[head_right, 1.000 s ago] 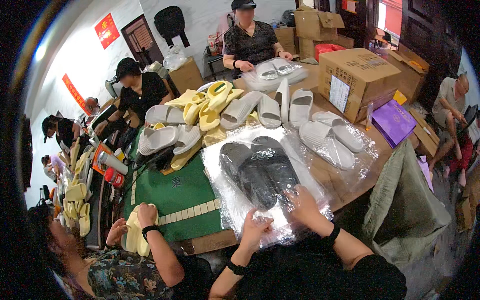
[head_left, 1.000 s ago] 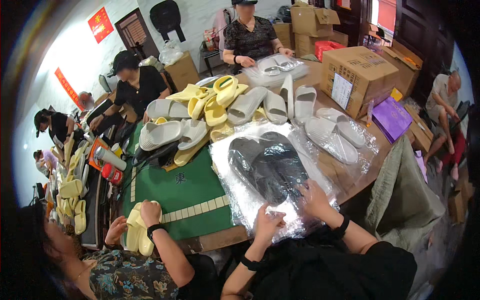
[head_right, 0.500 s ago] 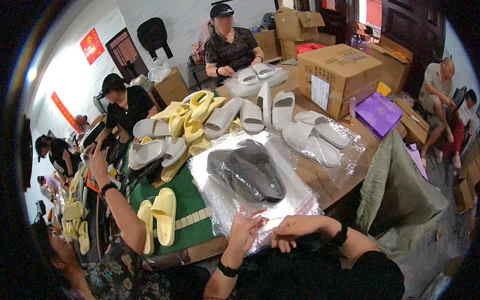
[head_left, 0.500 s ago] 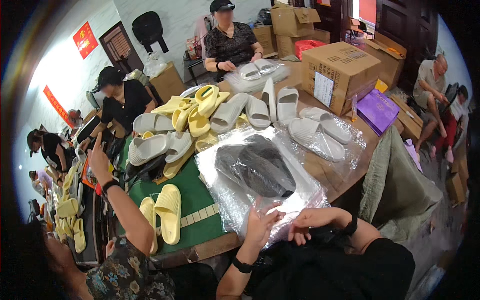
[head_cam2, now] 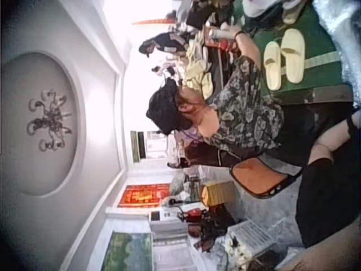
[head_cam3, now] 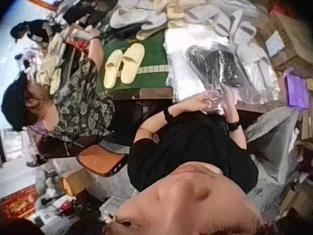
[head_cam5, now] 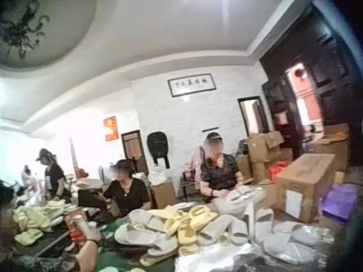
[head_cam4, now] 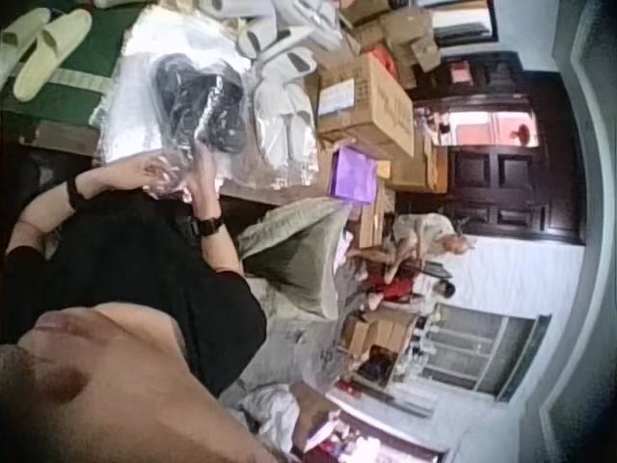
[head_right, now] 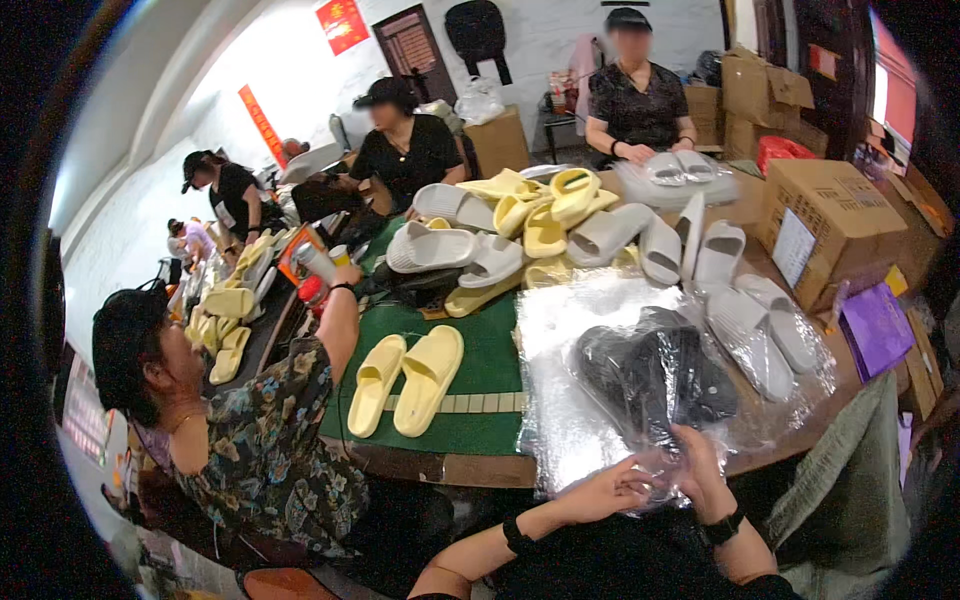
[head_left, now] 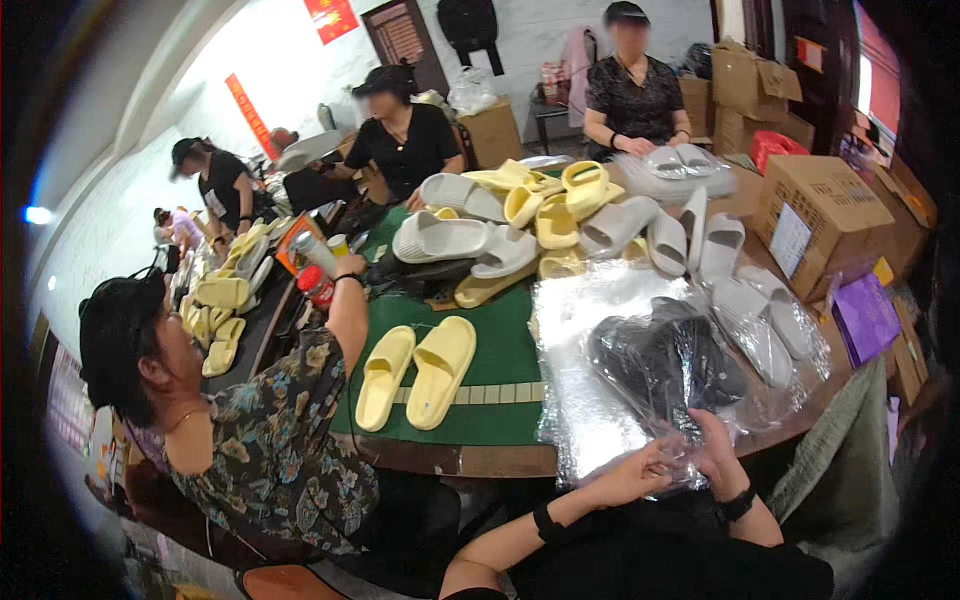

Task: The recorder is placing pairs of foam slippers into plastic bags and then into a large container.

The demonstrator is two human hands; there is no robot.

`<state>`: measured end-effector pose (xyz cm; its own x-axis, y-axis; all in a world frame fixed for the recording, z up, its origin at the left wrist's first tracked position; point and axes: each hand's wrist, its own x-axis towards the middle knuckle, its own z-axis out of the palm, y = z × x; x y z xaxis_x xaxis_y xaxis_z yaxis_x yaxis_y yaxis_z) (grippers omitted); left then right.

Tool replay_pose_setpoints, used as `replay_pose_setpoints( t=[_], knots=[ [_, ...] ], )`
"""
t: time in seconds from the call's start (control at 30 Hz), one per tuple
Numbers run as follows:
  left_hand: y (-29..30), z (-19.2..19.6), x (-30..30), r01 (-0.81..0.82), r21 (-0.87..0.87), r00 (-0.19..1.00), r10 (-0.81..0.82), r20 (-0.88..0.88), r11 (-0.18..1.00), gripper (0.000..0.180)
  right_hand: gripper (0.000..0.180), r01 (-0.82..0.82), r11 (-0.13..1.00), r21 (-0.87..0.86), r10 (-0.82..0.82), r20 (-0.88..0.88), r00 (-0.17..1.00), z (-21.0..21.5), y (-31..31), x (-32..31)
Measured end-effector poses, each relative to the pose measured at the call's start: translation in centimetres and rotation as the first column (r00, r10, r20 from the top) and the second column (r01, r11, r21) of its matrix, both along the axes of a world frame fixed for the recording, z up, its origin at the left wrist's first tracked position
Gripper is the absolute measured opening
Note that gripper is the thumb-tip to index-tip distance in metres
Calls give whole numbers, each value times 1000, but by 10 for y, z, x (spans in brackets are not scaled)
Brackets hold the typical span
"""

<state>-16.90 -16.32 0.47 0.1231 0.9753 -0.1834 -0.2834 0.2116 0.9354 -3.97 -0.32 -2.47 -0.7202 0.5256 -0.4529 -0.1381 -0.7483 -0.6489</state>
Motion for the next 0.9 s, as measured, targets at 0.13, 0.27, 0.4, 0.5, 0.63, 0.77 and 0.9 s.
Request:
replay_pose_setpoints(
  t=[0.13,0.27,0.4,0.5,0.63,0.77,0.9],
  knots=[
    [-13,-10,-17,-106,143,958,140,-250,984,54,17,222,960,168,-235,61,970,37,4,0],
    [-12,-42,-33,-368,21,869,352,-348,930,54,25,208,902,378,-205,-47,978,66,45,15],
    [-11,-64,-35,-480,27,849,472,-239,877,53,28,426,785,449,-407,-145,902,107,66,17],
    [-11,-70,-33,-494,54,841,493,-222,868,55,32,516,712,476,-552,-75,830,119,90,12],
    [-12,-55,-32,-484,66,853,487,-190,873,55,50,450,818,358,-418,-165,893,41,205,59],
    [-12,-59,-34,-441,61,871,443,-211,895,57,65,547,617,565,-430,-340,836,16,204,58],
    [-12,-48,-36,-403,32,863,391,-321,915,55,64,684,727,-60,-554,-638,534,-7,147,54]
  ],
)
